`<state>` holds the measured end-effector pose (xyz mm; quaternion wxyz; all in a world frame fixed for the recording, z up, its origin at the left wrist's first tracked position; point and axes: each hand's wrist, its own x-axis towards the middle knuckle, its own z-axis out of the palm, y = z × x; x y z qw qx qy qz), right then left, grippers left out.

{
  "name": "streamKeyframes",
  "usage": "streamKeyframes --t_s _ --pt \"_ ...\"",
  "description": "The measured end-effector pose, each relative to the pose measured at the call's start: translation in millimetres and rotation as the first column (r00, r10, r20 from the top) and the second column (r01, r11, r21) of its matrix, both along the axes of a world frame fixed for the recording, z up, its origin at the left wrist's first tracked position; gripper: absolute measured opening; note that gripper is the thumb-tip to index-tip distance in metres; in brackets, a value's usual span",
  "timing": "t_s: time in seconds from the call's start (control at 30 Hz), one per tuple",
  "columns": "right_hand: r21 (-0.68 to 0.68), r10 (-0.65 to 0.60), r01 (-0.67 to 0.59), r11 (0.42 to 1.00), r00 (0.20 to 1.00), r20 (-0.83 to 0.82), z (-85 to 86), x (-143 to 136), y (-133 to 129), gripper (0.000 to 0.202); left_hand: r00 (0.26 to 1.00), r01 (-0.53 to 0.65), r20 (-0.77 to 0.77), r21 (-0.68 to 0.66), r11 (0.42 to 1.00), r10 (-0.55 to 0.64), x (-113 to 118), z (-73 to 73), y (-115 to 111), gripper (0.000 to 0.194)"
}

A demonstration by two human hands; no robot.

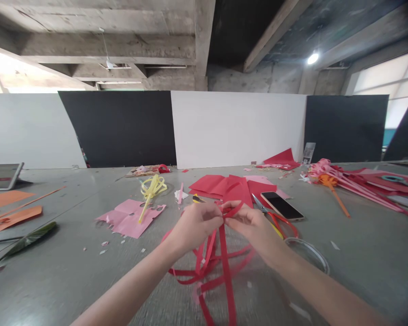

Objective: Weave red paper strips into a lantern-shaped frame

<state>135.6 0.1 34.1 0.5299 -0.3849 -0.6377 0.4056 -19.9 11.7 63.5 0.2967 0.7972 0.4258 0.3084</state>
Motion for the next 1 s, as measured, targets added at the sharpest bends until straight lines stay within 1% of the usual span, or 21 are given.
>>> streamKeyframes --t_s 0.1,0.17,0.23,0.3,0.33,0.4,0.47,0.57,0.63,0.73,0.83,1.0 --pt "-0.045 -0.03 0.029 0.999 0.999 -0.029 2.1 0.4 0.6 0.01 0.999 0.028 0.034 -0.051 0.998 -0.026 -0.6 0.8 1.0 0.021" --pt "-0.045 -0.064 0.062 0.997 0.997 -0.041 2.9 1.1 1.4 0.011 0.998 0.02 0.052 -0.038 0.999 -0.018 0.3 1.7 0.2 0.025" --pt "-0.033 -0.093 0.091 0.995 0.994 -0.054 3.1 1.9 2.1 0.01 0.996 -0.056 0.07 0.062 0.996 0.052 2.5 2.8 -2.6 0.021" --pt "-0.028 -0.099 0.097 0.995 0.993 -0.064 2.8 2.4 2.8 0.011 0.99 -0.138 0.075 0.233 0.963 0.124 5.4 3.3 -6.9 0.013" --pt "-0.027 -0.097 0.096 0.995 0.993 -0.066 2.6 2.6 3.1 0.012 0.989 -0.149 0.063 0.321 0.935 0.136 6.8 3.1 -9.0 0.011" --pt "-0.025 -0.098 0.097 0.995 0.993 -0.068 2.3 2.6 3.6 0.012 0.992 -0.116 0.009 0.453 0.884 0.125 9.1 1.2 -12.3 0.013" --pt "-0.023 -0.099 0.098 0.995 0.992 -0.073 2.2 2.3 3.9 0.013 0.992 -0.085 -0.036 0.508 0.857 0.12 10.3 -2.1 -13.3 0.016" --pt "-0.018 -0.093 0.092 0.996 0.993 -0.072 2.1 1.9 3.7 0.014 0.988 -0.105 -0.042 0.516 0.85 0.147 10.5 -6.1 -12.0 0.019" --pt "0.0 -0.097 0.097 0.995 0.994 -0.048 1.5 2.2 3.8 0.014 0.989 -0.102 -0.045 0.491 0.865 0.142 9.9 -5.9 -11.2 0.021" --pt "0.073 -0.096 0.095 0.993 0.995 0.008 -0.6 3.8 4.7 0.014 0.991 -0.067 -0.071 0.438 0.896 0.109 8.8 -1.7 -11.4 0.023" --pt "0.136 -0.079 0.073 0.988 0.996 0.045 -2.9 5.5 5.9 0.013 0.99 -0.037 -0.112 0.384 0.923 0.086 7.3 3.4 -11.7 0.02" --pt "0.162 -0.056 0.041 0.986 0.994 0.095 -2.0 5.4 5.2 0.012 0.989 -0.022 -0.133 0.322 0.946 0.068 4.0 8.8 -10.9 0.019"
